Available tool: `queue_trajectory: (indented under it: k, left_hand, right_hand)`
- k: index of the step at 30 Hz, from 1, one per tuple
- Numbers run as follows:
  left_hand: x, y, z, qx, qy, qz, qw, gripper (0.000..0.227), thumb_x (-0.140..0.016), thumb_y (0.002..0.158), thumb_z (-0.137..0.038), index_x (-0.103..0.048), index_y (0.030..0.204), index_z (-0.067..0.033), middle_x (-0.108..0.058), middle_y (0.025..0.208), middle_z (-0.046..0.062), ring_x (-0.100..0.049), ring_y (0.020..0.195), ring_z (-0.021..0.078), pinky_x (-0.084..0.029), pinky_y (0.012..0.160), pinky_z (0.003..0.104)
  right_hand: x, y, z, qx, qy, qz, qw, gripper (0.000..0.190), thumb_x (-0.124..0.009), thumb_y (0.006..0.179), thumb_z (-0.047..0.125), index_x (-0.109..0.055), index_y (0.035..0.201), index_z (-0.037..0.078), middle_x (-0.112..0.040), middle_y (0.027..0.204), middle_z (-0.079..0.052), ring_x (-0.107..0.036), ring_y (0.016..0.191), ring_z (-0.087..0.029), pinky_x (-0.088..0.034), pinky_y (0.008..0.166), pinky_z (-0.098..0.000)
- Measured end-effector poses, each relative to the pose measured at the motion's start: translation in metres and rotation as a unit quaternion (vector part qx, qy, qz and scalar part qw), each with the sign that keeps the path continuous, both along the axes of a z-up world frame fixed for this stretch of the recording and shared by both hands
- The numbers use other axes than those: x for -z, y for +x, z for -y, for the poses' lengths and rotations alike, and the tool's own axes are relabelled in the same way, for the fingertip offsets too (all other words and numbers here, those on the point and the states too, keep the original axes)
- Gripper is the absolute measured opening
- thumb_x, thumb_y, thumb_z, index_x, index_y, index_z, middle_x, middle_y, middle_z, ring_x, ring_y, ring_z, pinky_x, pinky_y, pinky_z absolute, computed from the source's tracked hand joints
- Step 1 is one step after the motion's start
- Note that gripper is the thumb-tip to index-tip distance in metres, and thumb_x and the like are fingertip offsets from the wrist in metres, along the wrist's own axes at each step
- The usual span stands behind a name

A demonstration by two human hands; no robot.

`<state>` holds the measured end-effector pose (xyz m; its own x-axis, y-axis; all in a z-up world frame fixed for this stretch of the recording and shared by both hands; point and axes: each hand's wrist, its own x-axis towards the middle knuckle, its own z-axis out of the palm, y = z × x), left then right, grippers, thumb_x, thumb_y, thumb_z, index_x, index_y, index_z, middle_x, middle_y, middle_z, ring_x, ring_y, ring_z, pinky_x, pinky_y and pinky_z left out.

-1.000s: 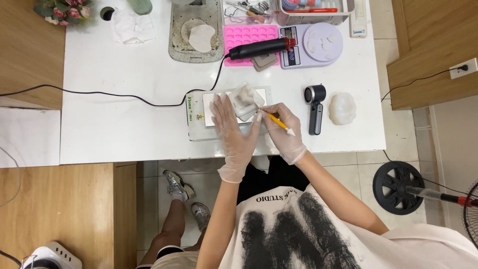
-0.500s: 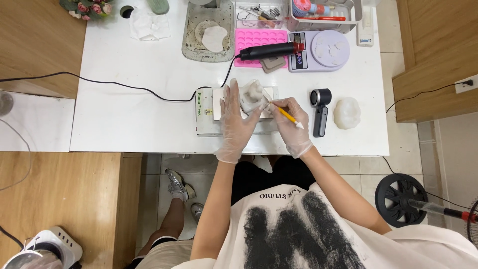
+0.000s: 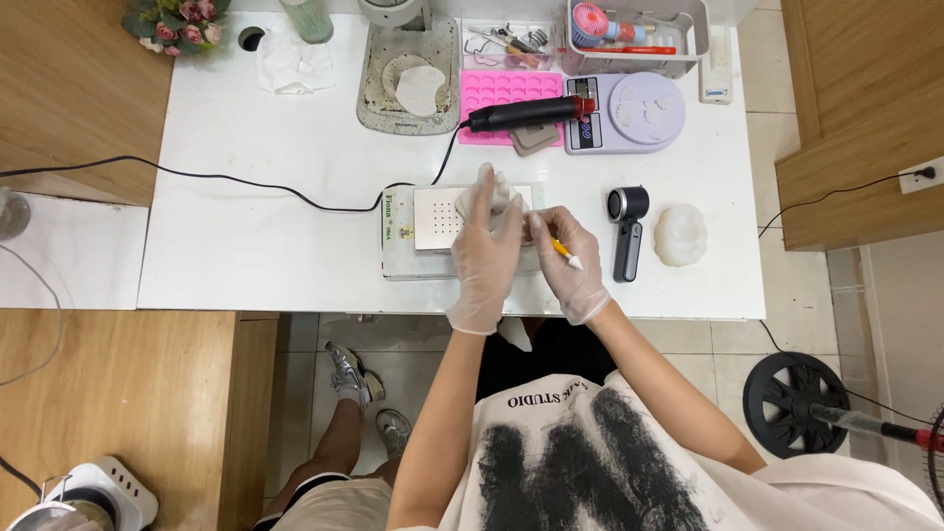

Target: Preparing and refining a wax model using a heat gun and a modeling tool on a workshop bench.

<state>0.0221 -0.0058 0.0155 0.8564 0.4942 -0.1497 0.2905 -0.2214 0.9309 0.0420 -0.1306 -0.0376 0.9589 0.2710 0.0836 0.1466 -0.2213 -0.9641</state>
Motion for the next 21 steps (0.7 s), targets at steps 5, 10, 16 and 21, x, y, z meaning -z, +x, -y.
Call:
queue_trajectory:
  k: [5,10,16,21]
  left_hand:
    - [0.021,0.008,-0.016,0.003,-0.151,-0.050,0.987,0.058,-0.065,0.096,-0.033,-0.053,0.150,-0.0174,-0.070,0.133,0.013,-0.065,0.116,0.0228,-0.051,0.096,0.031]
    - [0.021,0.001,-0.024,-0.005,-0.214,0.069,0.974,0.060,-0.066,0.098,-0.029,-0.050,0.150,-0.0029,-0.065,0.137,0.014,-0.065,0.115,0.0147,-0.051,0.100,0.028]
    - [0.015,-0.006,-0.026,-0.038,-0.257,0.004,0.966,0.062,-0.066,0.098,-0.028,-0.046,0.151,-0.0023,-0.061,0.140,0.016,-0.064,0.115,0.0170,-0.051,0.097,0.028]
    - [0.015,-0.003,-0.028,-0.045,-0.231,-0.046,0.971,0.059,-0.063,0.098,-0.027,-0.047,0.149,-0.0020,-0.063,0.139,0.015,-0.064,0.115,0.0180,-0.054,0.094,0.028]
  right_hand:
    - [0.000,-0.001,0.000,0.011,0.065,-0.044,0.997,0.025,-0.051,0.111,0.018,-0.066,0.109,-0.003,-0.072,0.091,-0.007,-0.065,0.086,-0.010,-0.055,0.084,-0.0248]
    - [-0.001,-0.009,-0.005,0.041,0.087,-0.066,0.993,0.025,-0.051,0.109,0.019,-0.064,0.108,-0.002,-0.073,0.093,-0.006,-0.067,0.087,-0.008,-0.056,0.084,-0.0239]
    - [-0.005,-0.008,-0.004,0.035,-0.013,-0.082,0.996,0.025,-0.052,0.109,0.020,-0.067,0.106,0.000,-0.074,0.087,-0.006,-0.067,0.081,-0.009,-0.055,0.076,-0.0249]
    - [-0.014,-0.006,-0.004,0.020,-0.014,-0.054,0.998,0.021,-0.053,0.108,0.017,-0.066,0.109,0.001,-0.074,0.089,-0.008,-0.071,0.082,-0.013,-0.056,0.077,-0.0264]
